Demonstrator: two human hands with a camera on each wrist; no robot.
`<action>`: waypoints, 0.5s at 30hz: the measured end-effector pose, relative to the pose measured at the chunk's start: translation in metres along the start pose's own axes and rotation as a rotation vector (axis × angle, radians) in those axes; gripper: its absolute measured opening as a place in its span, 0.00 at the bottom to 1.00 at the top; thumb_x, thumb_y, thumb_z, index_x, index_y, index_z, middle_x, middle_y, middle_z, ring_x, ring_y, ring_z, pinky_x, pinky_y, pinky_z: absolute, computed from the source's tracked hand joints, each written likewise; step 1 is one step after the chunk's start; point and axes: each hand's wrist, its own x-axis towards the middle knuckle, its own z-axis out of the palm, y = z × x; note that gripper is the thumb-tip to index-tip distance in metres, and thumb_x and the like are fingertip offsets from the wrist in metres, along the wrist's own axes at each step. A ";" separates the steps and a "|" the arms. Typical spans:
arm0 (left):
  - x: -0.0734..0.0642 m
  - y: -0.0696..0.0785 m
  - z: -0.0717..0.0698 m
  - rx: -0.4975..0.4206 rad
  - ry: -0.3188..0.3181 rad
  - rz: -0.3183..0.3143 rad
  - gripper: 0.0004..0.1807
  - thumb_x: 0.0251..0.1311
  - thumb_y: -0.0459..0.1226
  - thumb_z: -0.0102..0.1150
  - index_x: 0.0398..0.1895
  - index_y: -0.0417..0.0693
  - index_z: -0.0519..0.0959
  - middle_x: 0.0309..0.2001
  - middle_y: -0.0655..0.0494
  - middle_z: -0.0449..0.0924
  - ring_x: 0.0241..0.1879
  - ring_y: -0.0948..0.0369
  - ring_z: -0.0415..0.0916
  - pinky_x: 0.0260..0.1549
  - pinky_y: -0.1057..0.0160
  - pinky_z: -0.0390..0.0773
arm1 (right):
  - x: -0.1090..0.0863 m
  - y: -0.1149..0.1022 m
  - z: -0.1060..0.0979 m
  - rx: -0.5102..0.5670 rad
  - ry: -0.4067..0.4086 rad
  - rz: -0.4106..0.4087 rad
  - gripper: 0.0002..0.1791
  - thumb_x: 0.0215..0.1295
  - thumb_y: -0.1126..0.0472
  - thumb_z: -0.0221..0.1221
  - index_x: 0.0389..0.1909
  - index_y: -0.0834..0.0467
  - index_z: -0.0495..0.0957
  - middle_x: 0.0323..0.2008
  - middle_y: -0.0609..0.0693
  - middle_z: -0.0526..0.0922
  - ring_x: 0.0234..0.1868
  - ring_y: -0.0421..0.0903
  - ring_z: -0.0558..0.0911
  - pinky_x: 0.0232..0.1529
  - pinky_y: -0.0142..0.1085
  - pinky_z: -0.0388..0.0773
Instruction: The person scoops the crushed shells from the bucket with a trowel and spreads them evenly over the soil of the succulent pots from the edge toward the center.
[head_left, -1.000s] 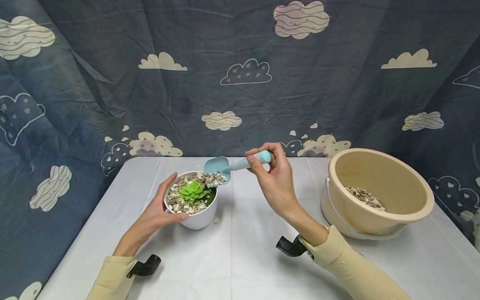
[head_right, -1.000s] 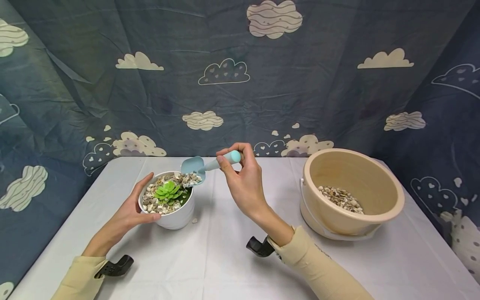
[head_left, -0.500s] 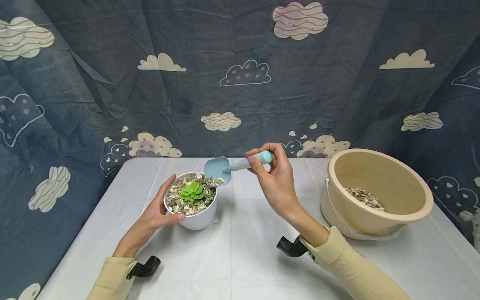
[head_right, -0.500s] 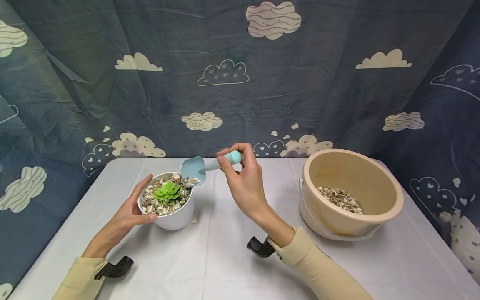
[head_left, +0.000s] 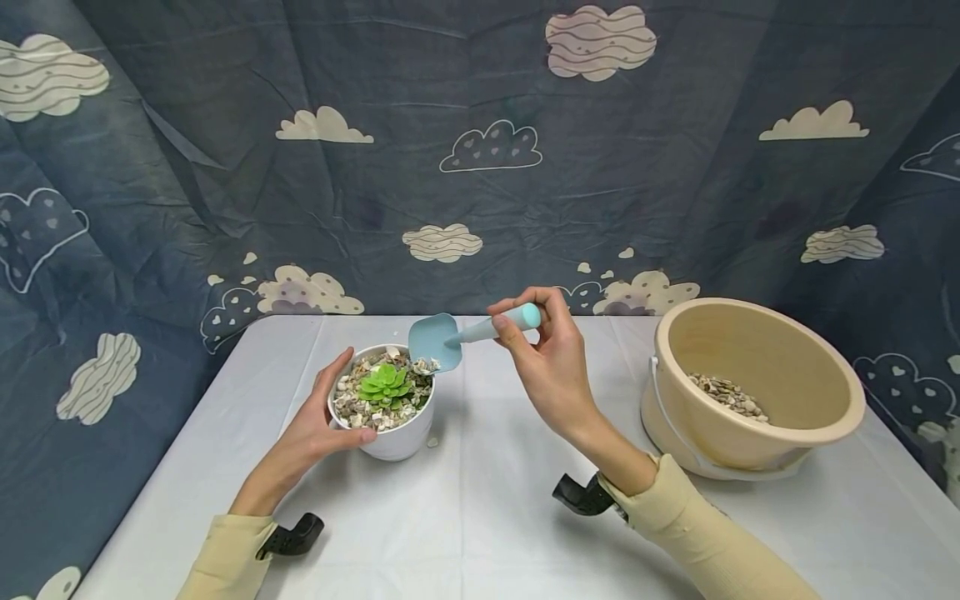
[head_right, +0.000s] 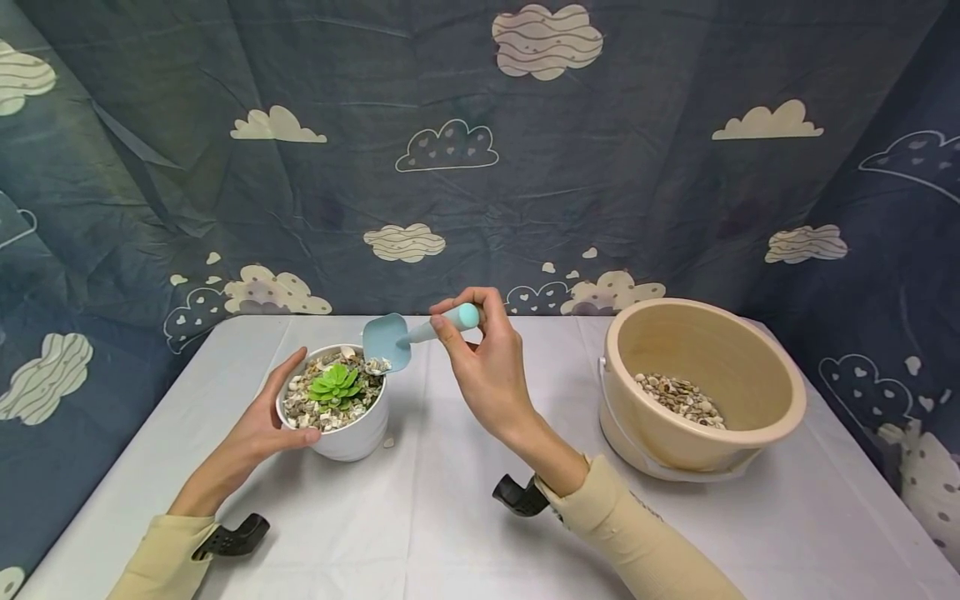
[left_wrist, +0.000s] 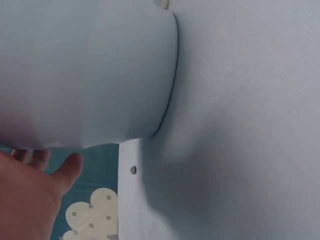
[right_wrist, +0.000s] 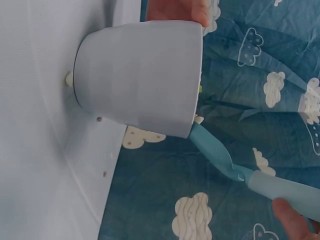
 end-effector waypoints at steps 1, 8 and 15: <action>0.000 -0.001 0.000 -0.005 -0.003 0.002 0.60 0.47 0.34 0.74 0.80 0.61 0.45 0.77 0.49 0.40 0.74 0.44 0.40 0.67 0.36 0.44 | 0.000 0.000 0.000 0.001 0.000 -0.001 0.14 0.67 0.71 0.59 0.47 0.69 0.65 0.46 0.58 0.80 0.50 0.52 0.81 0.47 0.42 0.81; -0.002 -0.001 -0.003 -0.055 -0.038 0.028 0.58 0.51 0.32 0.71 0.80 0.60 0.44 0.78 0.48 0.37 0.75 0.46 0.38 0.69 0.41 0.44 | -0.003 -0.002 -0.001 0.016 -0.015 -0.012 0.14 0.67 0.71 0.59 0.47 0.68 0.65 0.46 0.57 0.80 0.51 0.53 0.81 0.48 0.43 0.81; -0.002 0.001 0.003 -0.021 0.013 0.001 0.59 0.50 0.33 0.72 0.80 0.57 0.43 0.78 0.47 0.37 0.74 0.43 0.40 0.68 0.36 0.43 | -0.005 -0.003 0.000 -0.009 -0.035 -0.043 0.13 0.67 0.72 0.59 0.47 0.68 0.65 0.47 0.56 0.81 0.52 0.53 0.80 0.44 0.36 0.81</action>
